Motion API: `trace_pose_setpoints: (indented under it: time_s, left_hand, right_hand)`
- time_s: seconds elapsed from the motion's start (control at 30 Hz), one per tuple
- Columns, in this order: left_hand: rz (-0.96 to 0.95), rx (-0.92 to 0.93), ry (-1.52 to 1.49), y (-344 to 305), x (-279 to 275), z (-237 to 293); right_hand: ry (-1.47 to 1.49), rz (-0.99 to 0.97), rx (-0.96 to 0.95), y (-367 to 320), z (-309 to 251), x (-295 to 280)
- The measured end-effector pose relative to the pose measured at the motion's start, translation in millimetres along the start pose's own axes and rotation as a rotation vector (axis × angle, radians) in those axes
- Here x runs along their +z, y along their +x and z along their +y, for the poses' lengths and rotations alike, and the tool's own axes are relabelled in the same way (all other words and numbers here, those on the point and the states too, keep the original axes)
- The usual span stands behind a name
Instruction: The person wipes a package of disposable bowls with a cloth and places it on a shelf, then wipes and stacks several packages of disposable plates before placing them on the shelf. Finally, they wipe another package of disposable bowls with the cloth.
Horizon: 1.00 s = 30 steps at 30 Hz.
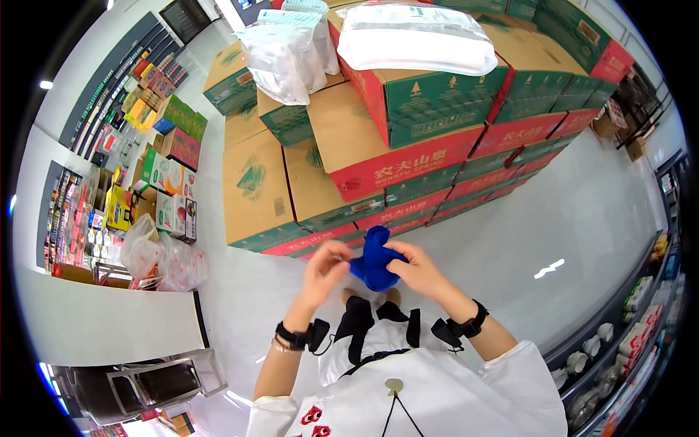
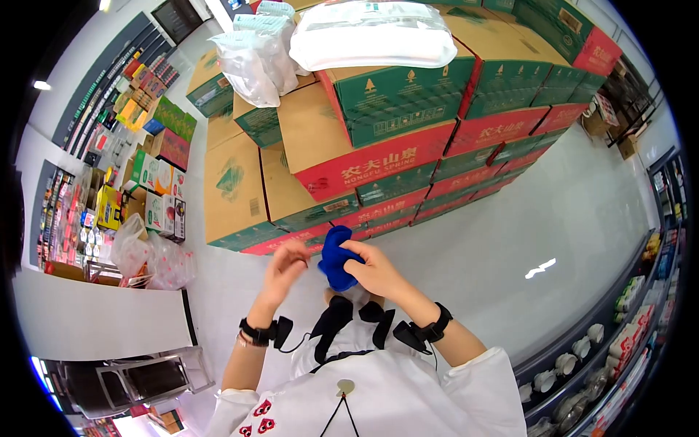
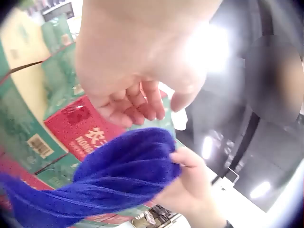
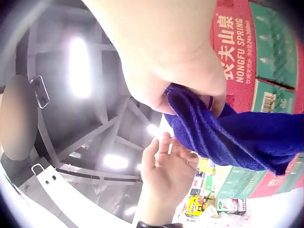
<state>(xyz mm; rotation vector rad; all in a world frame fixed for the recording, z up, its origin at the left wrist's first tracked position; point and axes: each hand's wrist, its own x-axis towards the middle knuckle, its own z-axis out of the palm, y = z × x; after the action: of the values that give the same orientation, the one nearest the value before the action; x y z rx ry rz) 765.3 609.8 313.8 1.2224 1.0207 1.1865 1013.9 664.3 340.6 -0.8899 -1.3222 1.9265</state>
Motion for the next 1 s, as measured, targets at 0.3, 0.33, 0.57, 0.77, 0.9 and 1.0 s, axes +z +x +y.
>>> trace_pose_setpoints:
  time_s: [0.3,0.33,0.57,0.77,0.9,1.0]
  left_hand:
    - [-0.311,-0.294,-0.330,30,-6,-9]
    - [-0.313,-0.291,-0.332,30,-9,-6]
    - [-0.008,-0.088,0.137,17,-11,43]
    - [0.085,-0.035,0.189,12,1,90]
    - [0.258,0.212,-0.024,47,-3,147]
    - [0.168,-0.076,0.090,48,-54,86]
  right_hand:
    - [-0.001,-0.235,-0.083,5,-46,-11]
    - [-0.004,-0.233,-0.083,3,-53,-14]
    - [-0.496,-0.065,-0.170,-14,-97,-34]
    - [-0.212,-0.011,-0.311,4,-103,-34]
    - [0.501,-0.071,-0.426,43,-138,-16]
    - [-0.031,-0.045,-0.197,67,-68,-21]
